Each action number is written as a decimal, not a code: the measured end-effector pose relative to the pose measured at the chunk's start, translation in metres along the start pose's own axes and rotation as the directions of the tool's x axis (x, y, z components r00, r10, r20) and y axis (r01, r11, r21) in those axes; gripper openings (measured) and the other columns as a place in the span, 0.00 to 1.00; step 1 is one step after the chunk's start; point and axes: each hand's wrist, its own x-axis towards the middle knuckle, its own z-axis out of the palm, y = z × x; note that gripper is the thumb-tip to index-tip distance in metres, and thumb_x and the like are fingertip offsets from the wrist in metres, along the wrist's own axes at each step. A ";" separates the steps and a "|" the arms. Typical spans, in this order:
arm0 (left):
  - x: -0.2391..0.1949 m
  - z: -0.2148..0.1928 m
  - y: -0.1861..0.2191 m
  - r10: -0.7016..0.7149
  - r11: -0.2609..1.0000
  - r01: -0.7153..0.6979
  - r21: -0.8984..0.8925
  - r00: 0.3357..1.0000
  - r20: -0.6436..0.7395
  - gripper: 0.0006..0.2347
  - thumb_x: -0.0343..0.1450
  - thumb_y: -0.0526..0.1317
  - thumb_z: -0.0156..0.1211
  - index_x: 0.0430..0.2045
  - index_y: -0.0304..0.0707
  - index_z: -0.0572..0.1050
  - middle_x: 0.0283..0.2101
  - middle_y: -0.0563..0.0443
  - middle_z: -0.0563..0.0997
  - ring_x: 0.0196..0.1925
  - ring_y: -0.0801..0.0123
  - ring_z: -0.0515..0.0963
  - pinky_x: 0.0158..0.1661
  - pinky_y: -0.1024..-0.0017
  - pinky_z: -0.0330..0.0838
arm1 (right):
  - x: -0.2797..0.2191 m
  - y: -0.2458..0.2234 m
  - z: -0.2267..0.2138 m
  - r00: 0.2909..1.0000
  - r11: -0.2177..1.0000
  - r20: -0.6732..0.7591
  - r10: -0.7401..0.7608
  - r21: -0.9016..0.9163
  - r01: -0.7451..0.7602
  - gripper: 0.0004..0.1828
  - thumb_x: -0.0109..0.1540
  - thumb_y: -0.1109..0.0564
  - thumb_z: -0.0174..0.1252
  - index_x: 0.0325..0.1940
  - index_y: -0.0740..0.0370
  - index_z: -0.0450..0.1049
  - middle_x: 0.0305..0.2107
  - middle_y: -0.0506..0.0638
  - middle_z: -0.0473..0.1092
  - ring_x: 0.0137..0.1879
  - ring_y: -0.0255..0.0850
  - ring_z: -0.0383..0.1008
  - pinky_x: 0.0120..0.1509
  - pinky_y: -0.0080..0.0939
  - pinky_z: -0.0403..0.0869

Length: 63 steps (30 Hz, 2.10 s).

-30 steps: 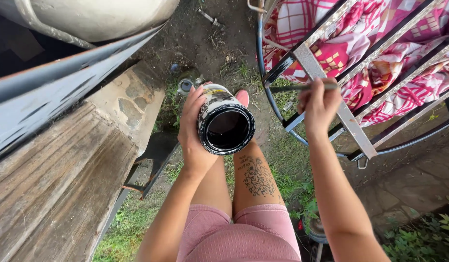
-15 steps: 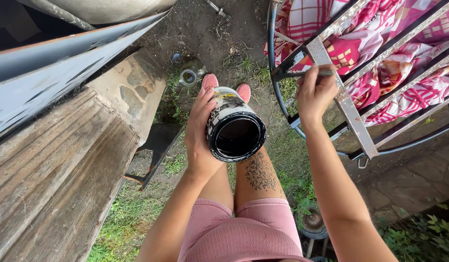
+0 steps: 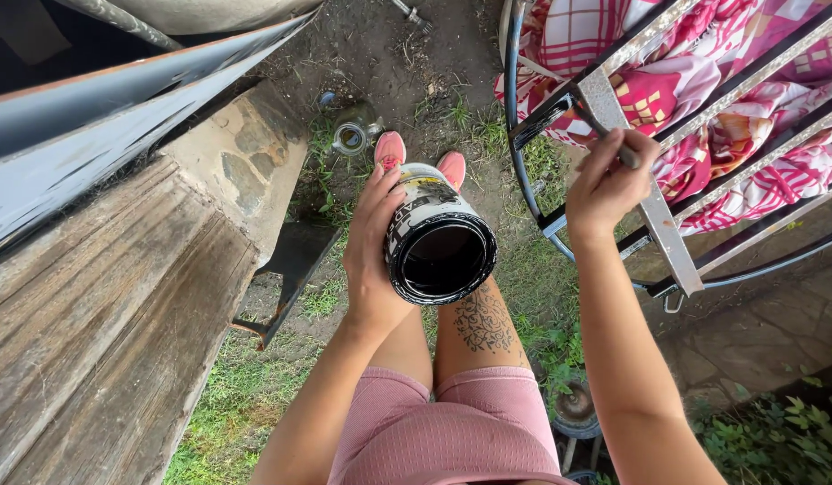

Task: Painting a circular metal frame with black paint using a small brush

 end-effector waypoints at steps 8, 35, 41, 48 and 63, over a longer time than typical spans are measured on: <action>0.000 -0.004 -0.002 0.007 1.000 -0.007 0.000 1.000 0.012 0.19 0.69 0.28 0.62 0.56 0.26 0.69 0.60 0.30 0.74 0.65 0.30 0.72 0.66 0.43 0.65 | -0.047 0.003 0.010 0.917 0.918 0.273 -0.291 -0.191 0.348 0.02 0.69 0.65 0.57 0.44 0.68 0.70 0.29 0.58 0.72 0.29 0.50 0.74 0.32 0.45 0.74; -0.009 -0.030 0.001 -0.106 0.994 0.104 0.024 0.979 0.173 0.18 0.78 0.35 0.57 0.62 0.35 0.60 0.69 0.34 0.64 0.76 0.38 0.62 0.76 0.44 0.61 | 0.169 -0.022 0.042 0.366 0.825 0.898 -0.244 -0.006 0.565 0.25 0.85 0.61 0.54 0.33 0.70 0.70 0.29 0.55 0.67 0.27 0.51 0.72 0.30 0.49 0.71; -0.020 -0.036 0.001 -0.101 0.995 0.103 -0.005 0.980 0.174 0.21 0.77 0.36 0.59 0.63 0.35 0.59 0.69 0.34 0.63 0.77 0.36 0.59 0.77 0.39 0.60 | 0.178 -0.070 0.078 0.033 0.647 0.995 0.096 -0.088 0.757 0.18 0.82 0.50 0.43 0.47 0.64 0.68 0.17 0.49 0.70 0.21 0.42 0.78 0.25 0.41 0.83; -0.022 -0.042 -0.002 -0.092 0.996 0.094 -0.005 0.985 0.145 0.19 0.79 0.38 0.56 0.63 0.35 0.59 0.69 0.33 0.63 0.76 0.33 0.60 0.77 0.38 0.61 | 0.178 -0.104 0.093 -0.080 0.715 0.906 0.415 -0.270 0.645 0.23 0.82 0.45 0.36 0.45 0.63 0.66 0.17 0.51 0.63 0.18 0.40 0.71 0.15 0.39 0.72; -0.015 -0.049 0.002 -0.112 0.993 0.117 -0.028 0.985 0.134 0.19 0.79 0.37 0.56 0.63 0.36 0.59 0.69 0.33 0.63 0.76 0.35 0.61 0.77 0.40 0.61 | 0.125 -0.061 0.097 -0.004 0.889 0.994 0.111 -0.097 0.448 0.24 0.79 0.49 0.44 0.32 0.65 0.60 0.12 0.51 0.59 0.19 0.50 0.68 0.23 0.52 0.66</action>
